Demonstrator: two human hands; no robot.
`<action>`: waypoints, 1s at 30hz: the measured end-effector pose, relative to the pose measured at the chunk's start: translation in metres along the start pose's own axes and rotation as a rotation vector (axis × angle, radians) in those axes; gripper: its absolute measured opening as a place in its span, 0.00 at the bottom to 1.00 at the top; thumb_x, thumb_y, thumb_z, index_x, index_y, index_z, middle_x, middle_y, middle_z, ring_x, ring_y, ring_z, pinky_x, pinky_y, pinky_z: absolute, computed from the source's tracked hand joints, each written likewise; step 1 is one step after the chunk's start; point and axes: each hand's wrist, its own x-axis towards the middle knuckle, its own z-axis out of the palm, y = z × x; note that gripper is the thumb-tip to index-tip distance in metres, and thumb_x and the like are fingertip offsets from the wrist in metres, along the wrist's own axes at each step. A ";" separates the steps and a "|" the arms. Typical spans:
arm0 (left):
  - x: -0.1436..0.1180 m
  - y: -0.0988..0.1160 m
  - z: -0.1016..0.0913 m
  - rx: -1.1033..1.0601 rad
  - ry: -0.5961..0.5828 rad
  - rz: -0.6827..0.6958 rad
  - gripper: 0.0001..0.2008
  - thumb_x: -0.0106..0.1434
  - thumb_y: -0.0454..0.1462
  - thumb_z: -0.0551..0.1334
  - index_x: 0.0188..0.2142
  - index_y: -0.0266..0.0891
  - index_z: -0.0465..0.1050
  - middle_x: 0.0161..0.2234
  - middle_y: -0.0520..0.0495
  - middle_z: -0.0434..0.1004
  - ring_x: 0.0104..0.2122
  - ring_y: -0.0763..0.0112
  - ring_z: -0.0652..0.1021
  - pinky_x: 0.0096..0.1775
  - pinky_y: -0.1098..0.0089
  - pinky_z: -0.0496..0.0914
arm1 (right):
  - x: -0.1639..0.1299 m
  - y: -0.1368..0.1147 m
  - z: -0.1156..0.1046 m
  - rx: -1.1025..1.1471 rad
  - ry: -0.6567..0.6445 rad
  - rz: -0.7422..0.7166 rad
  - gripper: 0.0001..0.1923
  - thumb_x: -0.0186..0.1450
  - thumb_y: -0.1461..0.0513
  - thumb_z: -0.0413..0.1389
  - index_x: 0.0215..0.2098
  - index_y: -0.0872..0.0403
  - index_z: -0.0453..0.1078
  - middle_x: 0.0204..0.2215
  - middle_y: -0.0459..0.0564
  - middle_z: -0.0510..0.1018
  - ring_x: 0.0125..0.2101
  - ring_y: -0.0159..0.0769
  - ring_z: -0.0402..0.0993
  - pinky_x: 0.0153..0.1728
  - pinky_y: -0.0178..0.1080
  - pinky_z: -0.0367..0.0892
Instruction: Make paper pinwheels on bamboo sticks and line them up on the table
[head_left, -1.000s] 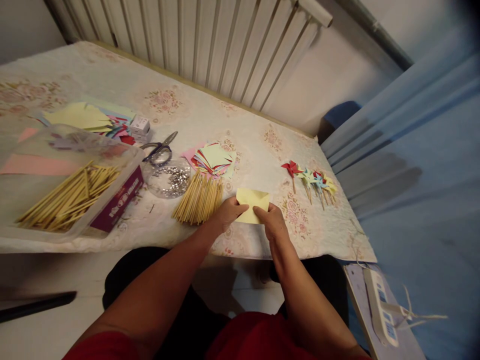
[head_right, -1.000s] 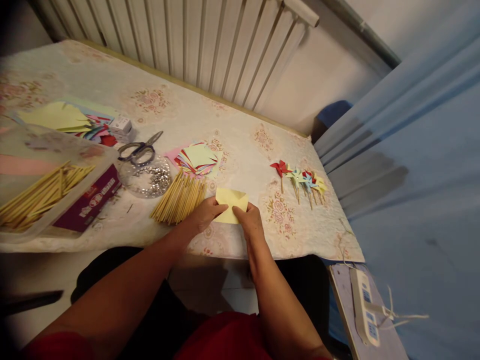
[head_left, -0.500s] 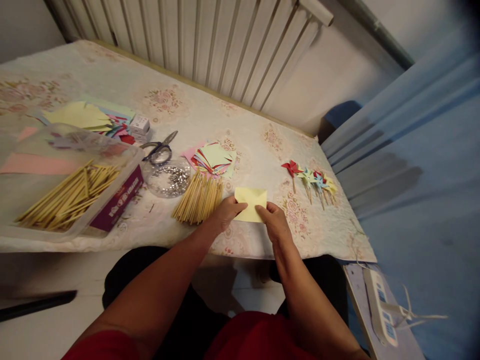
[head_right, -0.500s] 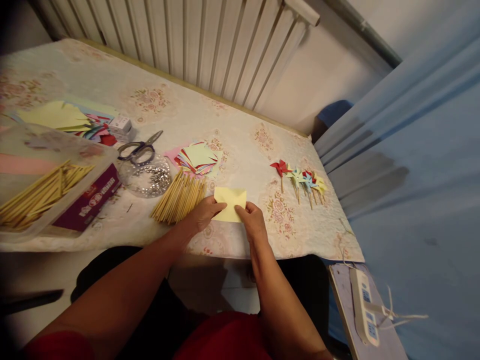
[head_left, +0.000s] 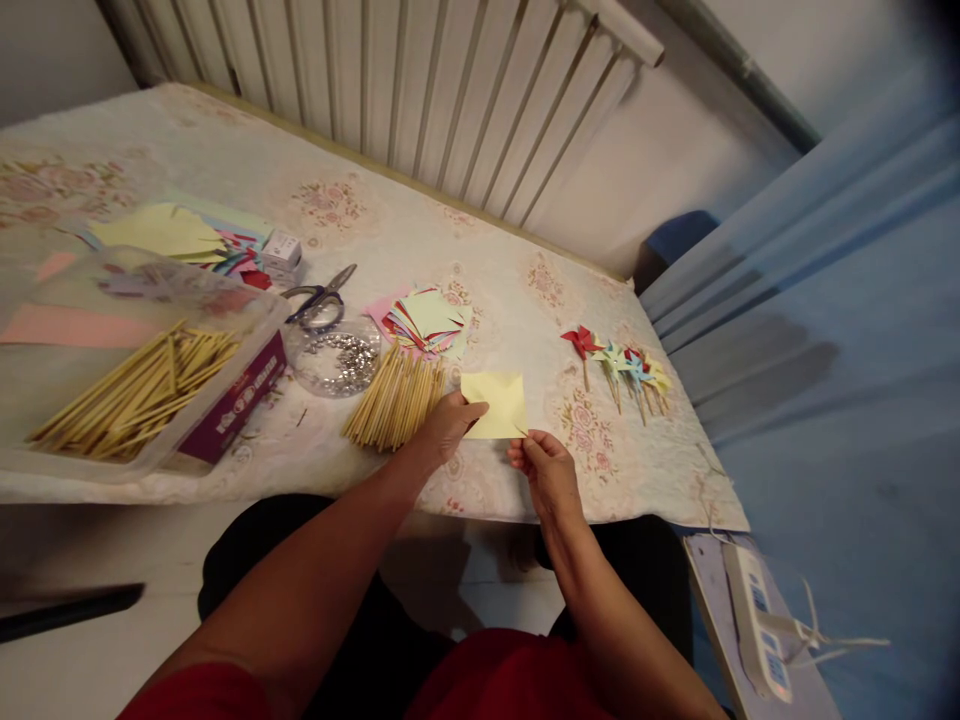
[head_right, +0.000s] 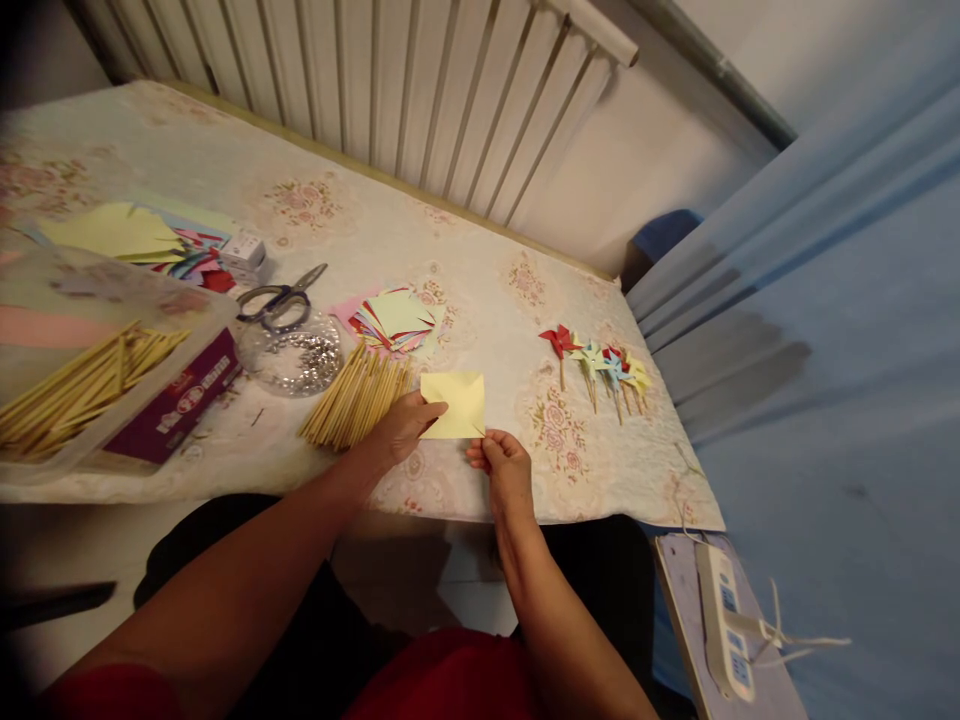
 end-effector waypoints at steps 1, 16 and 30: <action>0.000 0.000 0.000 -0.025 0.001 -0.007 0.13 0.50 0.35 0.63 0.37 0.33 0.73 0.31 0.45 0.80 0.32 0.66 0.79 0.37 0.69 0.71 | -0.001 0.000 0.001 -0.002 0.001 -0.017 0.12 0.51 0.59 0.65 0.30 0.55 0.71 0.25 0.46 0.79 0.23 0.31 0.75 0.24 0.33 0.68; 0.004 -0.005 -0.004 -0.059 0.061 0.012 0.17 0.49 0.34 0.64 0.40 0.32 0.74 0.31 0.47 0.80 0.28 0.69 0.78 0.35 0.70 0.70 | -0.026 -0.002 0.015 -0.252 0.030 -0.254 0.11 0.60 0.56 0.57 0.38 0.54 0.73 0.32 0.49 0.81 0.29 0.36 0.76 0.29 0.39 0.70; 0.005 -0.007 -0.005 0.111 0.113 0.071 0.16 0.50 0.34 0.62 0.40 0.32 0.75 0.31 0.46 0.80 0.29 0.69 0.77 0.33 0.71 0.70 | -0.031 -0.003 0.018 -0.304 -0.057 -0.193 0.17 0.59 0.56 0.56 0.44 0.54 0.73 0.42 0.54 0.79 0.35 0.41 0.79 0.26 0.38 0.73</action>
